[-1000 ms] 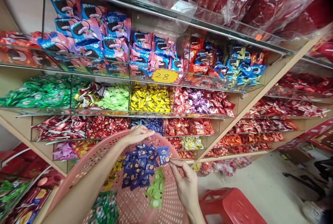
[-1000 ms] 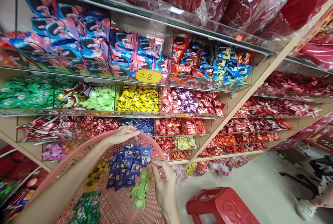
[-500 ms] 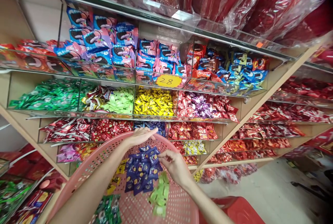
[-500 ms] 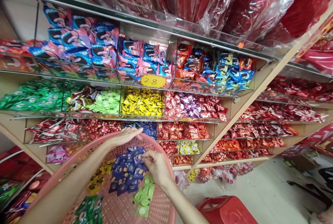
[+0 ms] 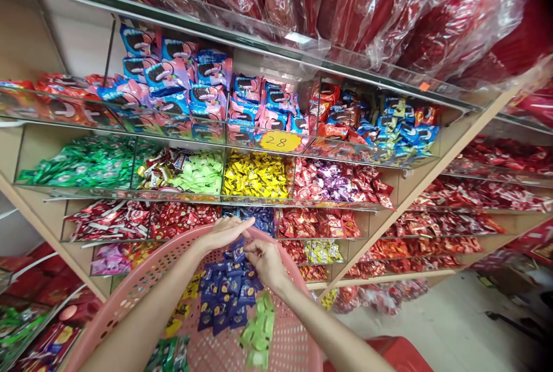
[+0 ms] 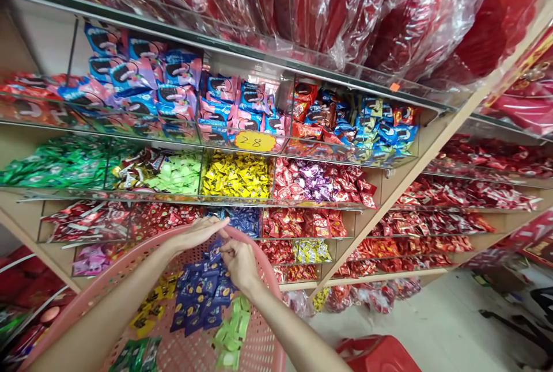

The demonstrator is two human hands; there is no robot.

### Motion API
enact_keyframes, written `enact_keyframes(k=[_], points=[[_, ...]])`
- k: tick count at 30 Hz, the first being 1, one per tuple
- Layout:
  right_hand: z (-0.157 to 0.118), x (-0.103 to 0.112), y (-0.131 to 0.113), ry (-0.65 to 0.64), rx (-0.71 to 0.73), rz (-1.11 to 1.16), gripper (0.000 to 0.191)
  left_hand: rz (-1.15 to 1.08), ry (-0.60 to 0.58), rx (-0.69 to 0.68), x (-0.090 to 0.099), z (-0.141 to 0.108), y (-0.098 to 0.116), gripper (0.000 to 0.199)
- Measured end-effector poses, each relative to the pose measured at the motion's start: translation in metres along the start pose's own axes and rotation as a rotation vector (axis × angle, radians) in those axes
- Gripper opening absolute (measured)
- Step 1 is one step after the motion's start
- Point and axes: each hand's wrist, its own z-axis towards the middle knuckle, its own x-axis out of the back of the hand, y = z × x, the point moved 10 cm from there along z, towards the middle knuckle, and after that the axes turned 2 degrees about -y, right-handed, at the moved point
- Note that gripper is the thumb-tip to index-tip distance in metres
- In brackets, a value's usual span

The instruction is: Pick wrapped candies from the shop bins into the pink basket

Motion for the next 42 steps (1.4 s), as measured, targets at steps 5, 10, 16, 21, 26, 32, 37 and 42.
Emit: enact_keyframes(k=[5, 10, 16, 21, 26, 32, 37, 42], points=[[-0.004, 0.003, 0.014, 0.019, -0.051, 0.088, 0.012, 0.019, -0.010, 0.011, -0.004, 0.002, -0.003, 0.071], [-0.007, -0.001, 0.030, 0.013, -0.103, 0.140, 0.011, 0.035, -0.020, 0.002, -0.008, 0.006, 0.001, 0.073], [-0.010, -0.009, 0.039, -0.013, -0.175, 0.369, 0.017, 0.033, -0.020, 0.007, -0.011, 0.010, 0.002, 0.072], [-0.012, -0.016, 0.044, -0.023, -0.240, 0.447, 0.023, 0.040, -0.017, -0.008, -0.015, 0.015, -0.004, 0.069], [-0.012, -0.014, 0.050, 0.019, -0.267, 0.474, 0.019, 0.046, -0.016, -0.007, -0.016, 0.018, -0.007, 0.068], [-0.009, -0.010, 0.055, 0.046, -0.258, 0.471, 0.015, 0.044, -0.024, -0.008, -0.017, 0.020, -0.008, 0.070], [-0.010, -0.010, 0.062, 0.055, -0.248, 0.427, 0.013, 0.051, -0.035, -0.014, -0.020, 0.024, -0.007, 0.071], [-0.010, -0.011, 0.066, 0.074, -0.212, 0.246, 0.012, 0.071, -0.041, 0.016, -0.019, 0.023, -0.003, 0.073]])
